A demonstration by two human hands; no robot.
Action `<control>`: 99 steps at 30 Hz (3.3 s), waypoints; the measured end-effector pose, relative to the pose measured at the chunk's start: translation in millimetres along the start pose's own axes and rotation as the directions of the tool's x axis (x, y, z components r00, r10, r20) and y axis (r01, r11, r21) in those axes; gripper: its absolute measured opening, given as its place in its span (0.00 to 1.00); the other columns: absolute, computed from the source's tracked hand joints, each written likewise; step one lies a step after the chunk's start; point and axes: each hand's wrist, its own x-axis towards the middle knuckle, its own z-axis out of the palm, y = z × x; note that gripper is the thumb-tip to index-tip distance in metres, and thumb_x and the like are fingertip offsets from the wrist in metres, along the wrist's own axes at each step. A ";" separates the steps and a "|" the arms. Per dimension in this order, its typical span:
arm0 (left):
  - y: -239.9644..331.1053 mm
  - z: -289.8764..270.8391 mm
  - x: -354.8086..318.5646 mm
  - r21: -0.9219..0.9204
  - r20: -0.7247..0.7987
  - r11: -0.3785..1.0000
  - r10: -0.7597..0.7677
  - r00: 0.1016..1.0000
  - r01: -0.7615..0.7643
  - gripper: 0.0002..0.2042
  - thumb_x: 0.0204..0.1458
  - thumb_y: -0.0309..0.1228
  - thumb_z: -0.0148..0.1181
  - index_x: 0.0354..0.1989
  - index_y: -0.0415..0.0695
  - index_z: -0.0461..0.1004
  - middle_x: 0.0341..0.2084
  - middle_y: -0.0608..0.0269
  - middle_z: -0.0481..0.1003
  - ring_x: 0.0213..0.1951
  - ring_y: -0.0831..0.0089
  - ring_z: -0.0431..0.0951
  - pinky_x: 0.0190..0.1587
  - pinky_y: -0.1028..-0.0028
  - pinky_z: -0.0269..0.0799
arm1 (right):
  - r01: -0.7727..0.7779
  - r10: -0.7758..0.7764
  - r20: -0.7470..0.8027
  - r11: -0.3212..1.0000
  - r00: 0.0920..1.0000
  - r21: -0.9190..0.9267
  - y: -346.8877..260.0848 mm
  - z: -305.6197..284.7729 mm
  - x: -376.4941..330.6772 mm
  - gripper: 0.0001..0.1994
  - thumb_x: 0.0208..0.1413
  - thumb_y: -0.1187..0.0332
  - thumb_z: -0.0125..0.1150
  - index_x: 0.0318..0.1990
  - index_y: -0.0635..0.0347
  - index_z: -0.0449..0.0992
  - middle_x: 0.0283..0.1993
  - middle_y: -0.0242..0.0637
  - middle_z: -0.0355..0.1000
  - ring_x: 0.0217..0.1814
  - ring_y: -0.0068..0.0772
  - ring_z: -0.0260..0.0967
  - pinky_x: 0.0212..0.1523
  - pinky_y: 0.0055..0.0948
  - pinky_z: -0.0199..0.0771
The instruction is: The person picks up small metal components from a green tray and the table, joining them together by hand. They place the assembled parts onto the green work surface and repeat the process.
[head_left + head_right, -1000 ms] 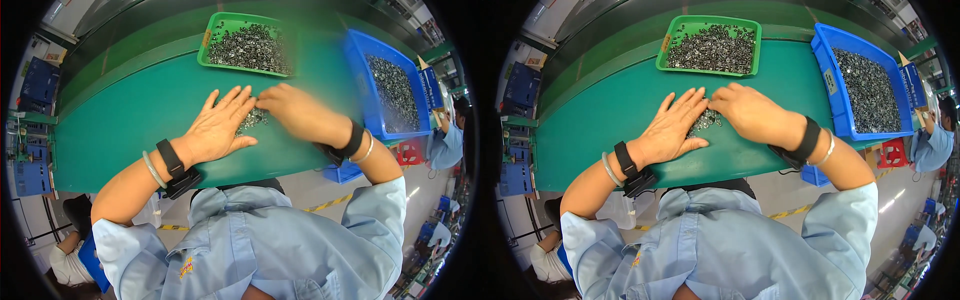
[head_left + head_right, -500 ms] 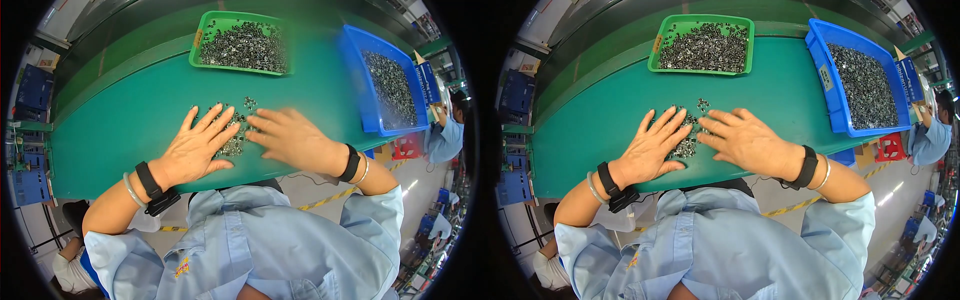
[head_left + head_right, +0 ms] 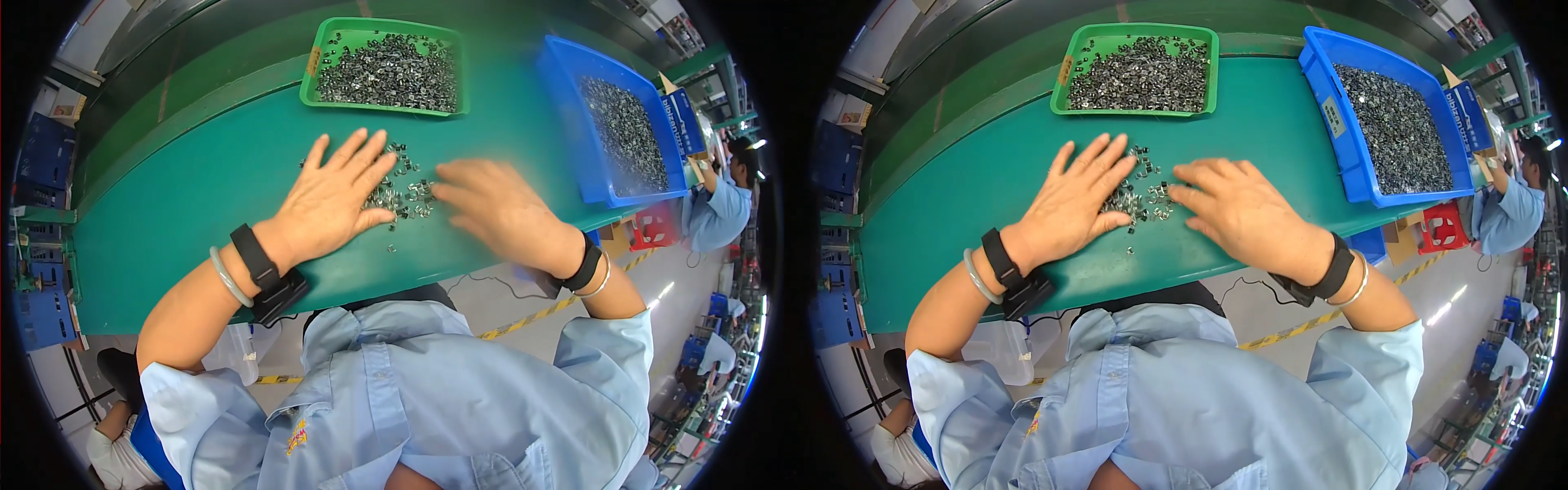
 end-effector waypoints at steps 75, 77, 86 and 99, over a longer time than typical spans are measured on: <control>72.1 11.0 -66.9 -0.999 0.019 -0.048 -0.510 0.860 -0.006 0.14 0.62 0.38 0.42 0.34 0.39 0.68 0.27 0.64 0.73 0.25 0.80 0.72 0.26 0.81 0.67 | 0.057 0.220 -0.479 0.865 0.850 0.498 -98.3 59.9 19.0 0.12 0.42 0.80 0.64 0.35 0.60 0.71 0.33 0.38 0.69 0.34 0.37 0.69 0.32 0.29 0.70; 74.4 9.4 -64.3 -0.994 0.040 -0.109 -0.512 0.858 -0.018 0.14 0.62 0.38 0.42 0.35 0.39 0.68 0.28 0.63 0.73 0.26 0.80 0.72 0.26 0.81 0.67 | 0.066 0.216 -0.513 0.877 0.831 0.476 -95.4 59.8 16.9 0.11 0.42 0.79 0.65 0.34 0.59 0.72 0.31 0.37 0.70 0.33 0.37 0.69 0.31 0.30 0.70; 88.6 12.5 -59.4 -0.938 0.123 -0.336 -0.543 0.831 -0.081 0.10 0.62 0.36 0.44 0.36 0.40 0.65 0.26 0.63 0.71 0.27 0.77 0.73 0.25 0.79 0.67 | 0.033 0.177 -0.544 0.934 0.820 0.355 -90.9 64.0 8.7 0.09 0.42 0.77 0.66 0.31 0.59 0.73 0.29 0.36 0.70 0.31 0.38 0.69 0.30 0.31 0.69; 89.8 23.5 -60.2 -0.800 0.133 -0.577 -0.434 0.891 -0.161 0.09 0.59 0.35 0.50 0.33 0.42 0.65 0.25 0.63 0.70 0.23 0.78 0.70 0.23 0.77 0.64 | 0.100 0.202 -0.552 0.878 0.809 0.468 -96.7 69.0 -2.9 0.10 0.44 0.80 0.63 0.35 0.60 0.73 0.31 0.37 0.71 0.32 0.36 0.70 0.31 0.28 0.70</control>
